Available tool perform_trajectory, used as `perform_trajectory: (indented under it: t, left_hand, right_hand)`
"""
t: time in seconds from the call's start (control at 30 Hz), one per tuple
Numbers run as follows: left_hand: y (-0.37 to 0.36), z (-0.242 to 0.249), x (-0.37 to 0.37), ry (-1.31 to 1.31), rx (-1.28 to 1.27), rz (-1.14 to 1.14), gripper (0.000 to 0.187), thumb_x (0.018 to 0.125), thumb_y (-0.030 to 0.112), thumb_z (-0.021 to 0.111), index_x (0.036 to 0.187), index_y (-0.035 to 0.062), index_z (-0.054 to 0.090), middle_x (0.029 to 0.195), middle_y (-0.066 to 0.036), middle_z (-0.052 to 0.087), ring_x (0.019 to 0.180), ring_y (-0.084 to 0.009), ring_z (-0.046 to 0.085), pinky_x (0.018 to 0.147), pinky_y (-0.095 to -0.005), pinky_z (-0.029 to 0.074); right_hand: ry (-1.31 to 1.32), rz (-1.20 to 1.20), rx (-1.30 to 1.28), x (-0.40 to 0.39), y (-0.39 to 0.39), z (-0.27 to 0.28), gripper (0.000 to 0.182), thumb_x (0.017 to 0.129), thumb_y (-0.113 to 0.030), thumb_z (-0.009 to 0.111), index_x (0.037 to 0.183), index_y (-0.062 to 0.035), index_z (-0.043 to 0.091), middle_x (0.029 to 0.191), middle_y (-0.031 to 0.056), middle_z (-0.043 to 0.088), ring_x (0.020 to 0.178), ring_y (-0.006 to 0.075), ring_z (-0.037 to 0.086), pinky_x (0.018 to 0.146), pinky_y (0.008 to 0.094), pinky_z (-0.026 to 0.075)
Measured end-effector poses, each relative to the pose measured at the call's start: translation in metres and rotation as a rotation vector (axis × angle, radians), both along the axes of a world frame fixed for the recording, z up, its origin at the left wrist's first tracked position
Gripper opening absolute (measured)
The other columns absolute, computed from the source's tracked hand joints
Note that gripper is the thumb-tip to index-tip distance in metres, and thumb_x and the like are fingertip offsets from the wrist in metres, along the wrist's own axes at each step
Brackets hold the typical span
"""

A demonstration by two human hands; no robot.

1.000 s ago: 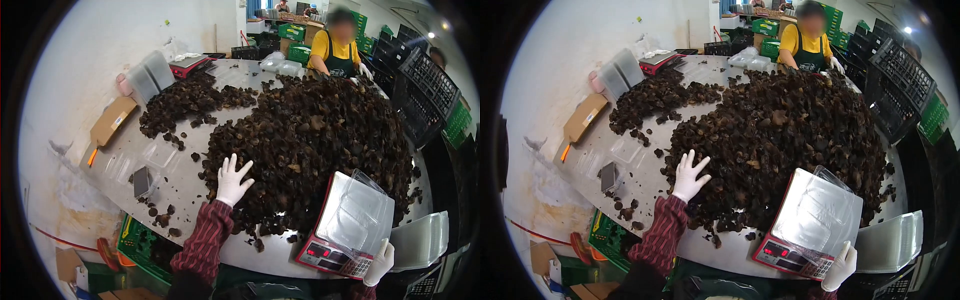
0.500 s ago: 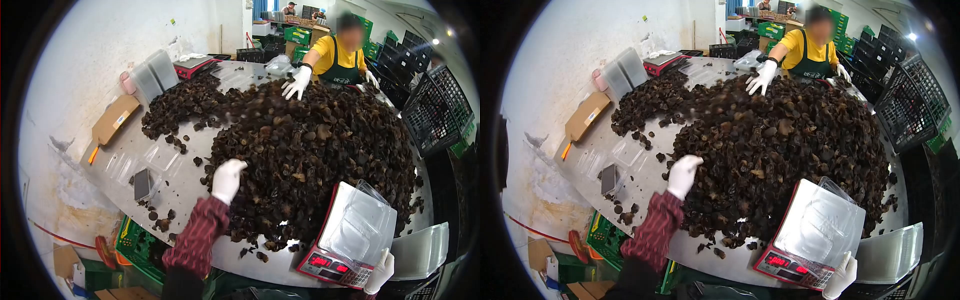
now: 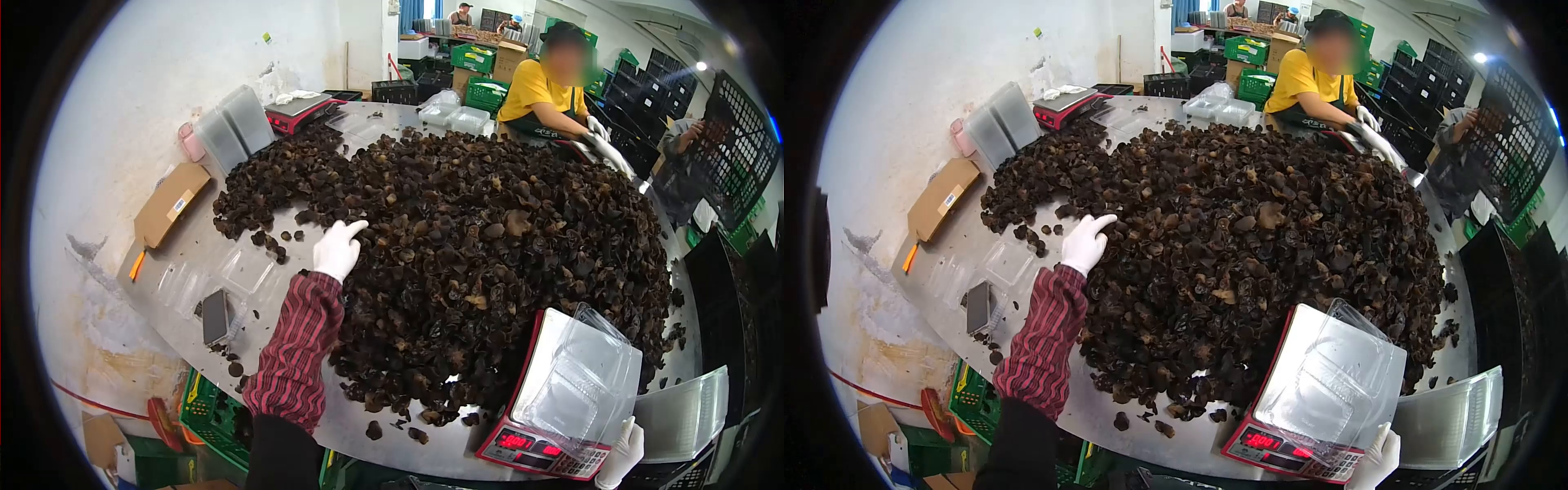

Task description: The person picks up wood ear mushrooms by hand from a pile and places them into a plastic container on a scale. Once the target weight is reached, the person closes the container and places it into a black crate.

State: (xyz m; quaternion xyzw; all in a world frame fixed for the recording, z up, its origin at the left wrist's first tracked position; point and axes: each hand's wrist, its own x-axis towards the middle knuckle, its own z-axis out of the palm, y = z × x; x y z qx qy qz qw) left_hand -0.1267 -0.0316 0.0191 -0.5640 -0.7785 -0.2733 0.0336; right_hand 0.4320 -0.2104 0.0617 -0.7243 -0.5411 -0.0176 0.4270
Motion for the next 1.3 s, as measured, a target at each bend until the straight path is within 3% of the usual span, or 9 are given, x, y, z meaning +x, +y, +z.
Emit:
perform_trajectory:
  t: [0.3, 0.4, 0.5, 0.67, 0.8, 0.87, 1.0, 1.1, 1.3]
  left_hand:
    - [0.074, -0.043, -0.004, 0.398, -0.418, -0.321, 0.035, 0.073, 0.011, 0.072, 0.107, 0.0184, 0.068, 0.100, -0.012, 0.055, 0.097, -0.0307, 0.059, 0.083, -0.0419, 0.051]
    - [0.069, -0.039, 0.001, 0.413, -0.379, -0.293, 0.030, 0.074, 0.012, 0.072, 0.103, 0.0169, 0.068, 0.097, -0.012, 0.055, 0.095, -0.0303, 0.059, 0.079, -0.0418, 0.052]
    - [0.048, -0.036, -0.008, 0.370, -0.216, -0.232, 0.015, 0.080, 0.022, 0.067, 0.093, 0.0154, 0.065, 0.094, -0.010, 0.055, 0.092, -0.0295, 0.059, 0.073, -0.0416, 0.051]
    - [-0.069, 0.005, -0.017, 0.137, 0.314, -0.232, 0.019, 0.081, 0.020, 0.066, 0.099, 0.0114, 0.063, 0.094, -0.010, 0.055, 0.087, -0.0276, 0.059, 0.071, -0.0354, 0.049]
    - [-0.222, 0.015, -0.027, 0.037, 0.110, -0.028, 0.019, 0.079, 0.015, 0.068, 0.096, 0.0065, 0.064, 0.094, -0.012, 0.057, 0.087, -0.0298, 0.059, 0.075, -0.0350, 0.048]
    - [-0.296, 0.013, -0.033, -0.039, 0.124, 0.007, 0.014, 0.077, 0.009, 0.069, 0.088, 0.0043, 0.062, 0.088, -0.013, 0.056, 0.080, -0.0292, 0.058, 0.071, -0.0344, 0.047]
    - [-0.428, -0.050, -0.087, -0.177, -0.371, 0.363, 0.030, 0.070, 0.009, 0.074, 0.098, 0.0051, 0.064, 0.093, -0.014, 0.058, 0.088, -0.0298, 0.058, 0.075, -0.0354, 0.048]
    - [-0.432, -0.026, -0.051, 0.197, -0.798, 0.526, 0.059, 0.069, 0.013, 0.075, 0.126, 0.0121, 0.058, 0.123, -0.019, 0.056, 0.112, -0.0334, 0.054, 0.094, -0.0405, 0.046]
    - [-0.316, -0.030, 0.031, -0.109, -0.092, -0.089, 0.054, 0.073, 0.016, 0.073, 0.125, 0.0128, 0.060, 0.131, -0.020, 0.052, 0.122, -0.0368, 0.048, 0.103, -0.0433, 0.039]
  right_hand:
    - [-0.055, 0.058, 0.003, -0.006, 0.005, -0.005, 0.020, 0.091, -0.015, 0.065, 0.083, 0.0029, 0.066, 0.071, 0.0108, 0.065, 0.063, 0.0160, 0.057, 0.063, 0.0290, 0.048]
    - [-0.111, 0.089, -0.054, -0.002, 0.005, -0.006, 0.016, 0.093, -0.014, 0.062, 0.094, 0.0016, 0.066, 0.079, 0.0124, 0.067, 0.069, 0.0185, 0.061, 0.067, 0.0311, 0.050]
    - [-0.067, 0.074, -0.019, 0.011, 0.008, -0.018, 0.026, 0.097, -0.016, 0.056, 0.081, 0.0039, 0.058, 0.065, 0.0024, 0.049, 0.062, 0.0095, 0.040, 0.057, 0.0256, 0.038]
    - [0.093, 0.049, -0.017, -0.001, -0.003, -0.001, 0.028, 0.098, -0.017, 0.055, 0.079, 0.0031, 0.058, 0.065, -0.0030, 0.044, 0.062, 0.0067, 0.036, 0.055, 0.0229, 0.034]
    - [0.345, 0.163, -0.079, -0.018, -0.018, 0.004, 0.028, 0.097, -0.018, 0.057, 0.077, 0.0019, 0.060, 0.064, -0.0041, 0.042, 0.057, 0.0046, 0.036, 0.052, 0.0206, 0.031]
    - [0.477, 0.296, -0.175, -0.041, -0.029, 0.014, 0.023, 0.092, -0.016, 0.063, 0.078, 0.0019, 0.066, 0.064, -0.0021, 0.052, 0.056, 0.0051, 0.048, 0.050, 0.0207, 0.033]
    - [0.237, 0.818, -0.506, -0.088, -0.040, 0.019, 0.010, 0.085, -0.010, 0.067, 0.085, -0.0005, 0.071, 0.064, 0.0092, 0.058, 0.055, 0.0169, 0.055, 0.053, 0.0298, 0.043]
    - [0.197, 1.161, -0.456, -0.123, -0.045, -0.024, 0.018, 0.087, -0.017, 0.065, 0.080, -0.0015, 0.067, 0.066, 0.0122, 0.058, 0.060, 0.0284, 0.059, 0.057, 0.0363, 0.047]
    - [0.017, 1.259, -0.324, -0.169, -0.067, -0.120, 0.028, 0.091, -0.023, 0.059, 0.069, -0.0043, 0.058, 0.065, 0.0112, 0.057, 0.062, 0.0304, 0.059, 0.058, 0.0390, 0.049]
